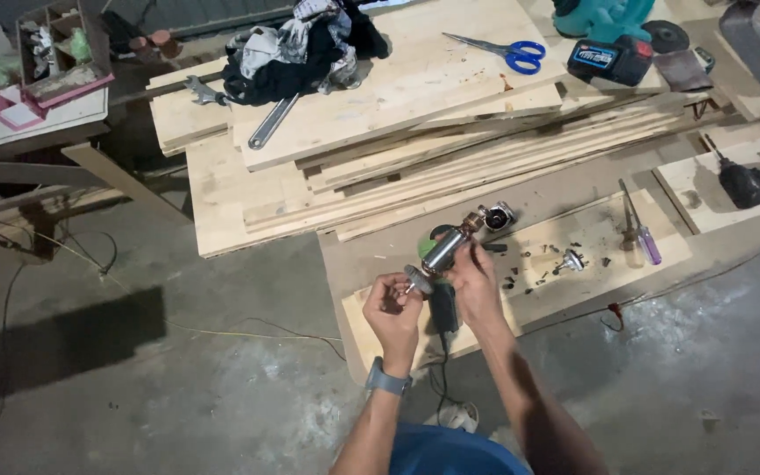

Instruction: The person assembles a mechanical component by hand, attaching a small metal piece to a cylindrical device. They then use a screwdriver to tighten a screw on the assembly and inspect the connection.

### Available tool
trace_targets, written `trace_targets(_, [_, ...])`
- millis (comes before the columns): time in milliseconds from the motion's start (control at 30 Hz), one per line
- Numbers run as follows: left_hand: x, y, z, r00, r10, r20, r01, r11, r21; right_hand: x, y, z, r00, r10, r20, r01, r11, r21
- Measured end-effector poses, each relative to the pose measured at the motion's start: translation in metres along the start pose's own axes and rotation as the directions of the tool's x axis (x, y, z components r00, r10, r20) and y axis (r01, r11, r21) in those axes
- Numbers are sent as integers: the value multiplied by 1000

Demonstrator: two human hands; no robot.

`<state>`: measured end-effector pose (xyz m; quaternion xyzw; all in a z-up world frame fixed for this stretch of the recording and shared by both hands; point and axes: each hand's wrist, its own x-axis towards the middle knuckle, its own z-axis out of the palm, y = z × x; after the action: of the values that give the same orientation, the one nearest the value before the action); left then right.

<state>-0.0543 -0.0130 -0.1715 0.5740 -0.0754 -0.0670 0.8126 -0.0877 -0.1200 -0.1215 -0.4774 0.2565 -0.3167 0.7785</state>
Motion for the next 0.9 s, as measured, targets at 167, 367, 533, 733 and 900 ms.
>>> trace_targets(167, [1, 33, 6, 990, -140, 26, 143, 979, -146, 4, 5, -16, 1000, 3, -11, -3, 1000, 3])
trace_targets(367, [8, 9, -8, 983, -71, 169, 44, 987, 157, 24, 49, -69, 993, 71, -94, -67, 997, 46])
trace_targets(533, [37, -1, -60, 962, -141, 233, 107, 983, 151, 18, 45, -75, 974, 167, -152, -135, 970, 201])
trace_targets(733, [61, -92, -128, 912, -404, -77, 333, 616, 714, 8, 68, -123, 960, 169, -226, -120, 970, 213])
trace_targets(900, [17, -50, -83, 814, -510, 279, -64, 398, 915, 4, 126, -206, 968, 111, -224, -85, 989, 124])
